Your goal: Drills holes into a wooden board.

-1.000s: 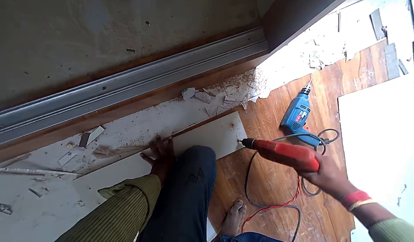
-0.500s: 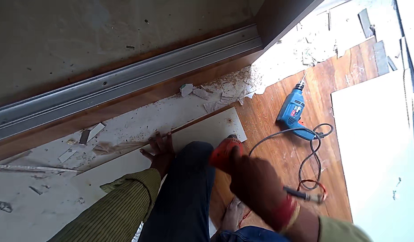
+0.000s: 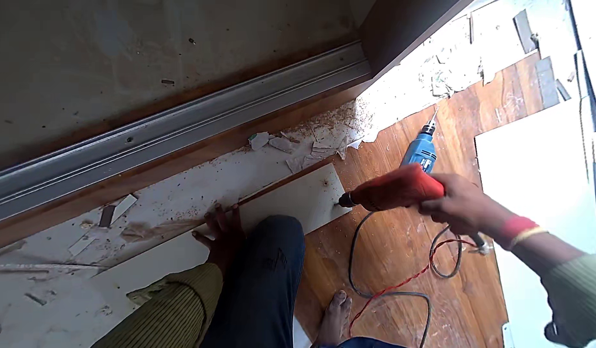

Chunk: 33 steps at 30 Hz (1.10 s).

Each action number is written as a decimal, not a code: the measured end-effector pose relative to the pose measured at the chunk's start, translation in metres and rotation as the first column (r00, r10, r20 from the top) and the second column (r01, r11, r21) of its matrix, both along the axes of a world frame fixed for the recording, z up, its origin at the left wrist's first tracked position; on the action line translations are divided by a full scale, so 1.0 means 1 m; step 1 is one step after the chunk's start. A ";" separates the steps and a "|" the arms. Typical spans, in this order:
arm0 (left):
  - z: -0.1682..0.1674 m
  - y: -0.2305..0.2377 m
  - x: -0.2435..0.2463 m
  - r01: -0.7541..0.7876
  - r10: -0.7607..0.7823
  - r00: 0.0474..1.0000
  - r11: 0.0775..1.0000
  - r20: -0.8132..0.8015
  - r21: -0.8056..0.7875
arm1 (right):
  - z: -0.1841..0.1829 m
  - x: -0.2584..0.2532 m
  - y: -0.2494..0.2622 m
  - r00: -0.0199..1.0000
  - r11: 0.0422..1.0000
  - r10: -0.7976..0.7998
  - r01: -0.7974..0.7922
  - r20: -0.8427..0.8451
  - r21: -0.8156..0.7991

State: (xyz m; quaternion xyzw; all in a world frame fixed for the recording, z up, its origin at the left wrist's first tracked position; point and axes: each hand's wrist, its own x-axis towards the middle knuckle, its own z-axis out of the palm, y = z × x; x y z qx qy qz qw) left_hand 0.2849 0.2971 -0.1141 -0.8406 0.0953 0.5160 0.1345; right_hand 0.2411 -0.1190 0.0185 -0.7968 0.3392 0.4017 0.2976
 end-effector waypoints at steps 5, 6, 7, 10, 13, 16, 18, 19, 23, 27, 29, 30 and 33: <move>-0.054 0.040 -0.010 -0.082 0.088 0.994 0.993 0.070 -0.088 | -0.028 -0.121 0.001 0.971 0.993 0.096 -0.077 0.218 -0.092; -0.064 0.044 -0.024 -0.052 0.106 0.958 0.978 0.267 -0.203 | -0.032 -0.143 0.011 0.951 0.983 0.162 -0.131 0.265 -0.132; -0.078 0.049 -0.036 0.018 0.107 0.891 0.963 0.440 -0.271 | -0.037 -0.162 0.023 0.926 0.970 0.217 -0.171 0.307 -0.171; -0.087 0.055 -0.044 0.086 0.077 0.855 0.954 0.513 -0.286 | -0.043 -0.201 0.071 0.890 0.930 0.340 -0.269 0.304 -0.252; -0.077 0.050 -0.038 0.030 0.081 0.908 0.966 0.410 -0.257 | -0.034 -0.203 0.138 0.791 0.817 0.552 -0.449 0.264 -0.362; -0.080 0.052 -0.040 0.058 0.058 0.897 0.967 0.438 -0.247 | -0.019 -0.169 0.212 0.772 0.718 0.623 -0.502 0.124 -0.483; -0.073 0.047 -0.036 0.047 0.041 0.917 0.977 0.396 -0.209 | 0.007 -0.108 0.242 0.838 0.772 0.544 -0.513 -0.027 -0.375; -0.067 0.044 -0.032 0.029 0.034 0.939 0.984 0.342 -0.177 | 0.024 -0.070 0.249 0.863 0.835 0.487 -0.504 -0.133 -0.221; -0.080 0.051 -0.039 0.091 -0.004 0.900 0.979 0.436 -0.180 | 0.049 0.034 0.217 0.843 0.844 0.536 -0.536 -0.040 0.009; -0.084 0.049 -0.036 0.066 -0.006 0.913 0.989 0.408 -0.134 | 0.037 0.104 0.141 0.854 0.853 0.520 -0.521 -0.027 -0.027; -0.086 0.050 -0.037 0.054 0.015 0.902 0.988 0.432 -0.147 | 0.023 0.113 0.104 0.930 0.934 0.353 -0.357 -0.103 -0.022; -0.084 0.049 -0.039 0.058 0.030 0.886 0.983 0.464 -0.174 | 0.017 0.113 0.088 0.958 0.968 0.245 -0.251 -0.147 -0.022; 0.011 -0.005 0.000 -0.035 0.035 0.999 0.999 0.041 0.004 | 0.005 0.096 0.041 0.987 1.000 0.010 -0.009 -0.160 0.009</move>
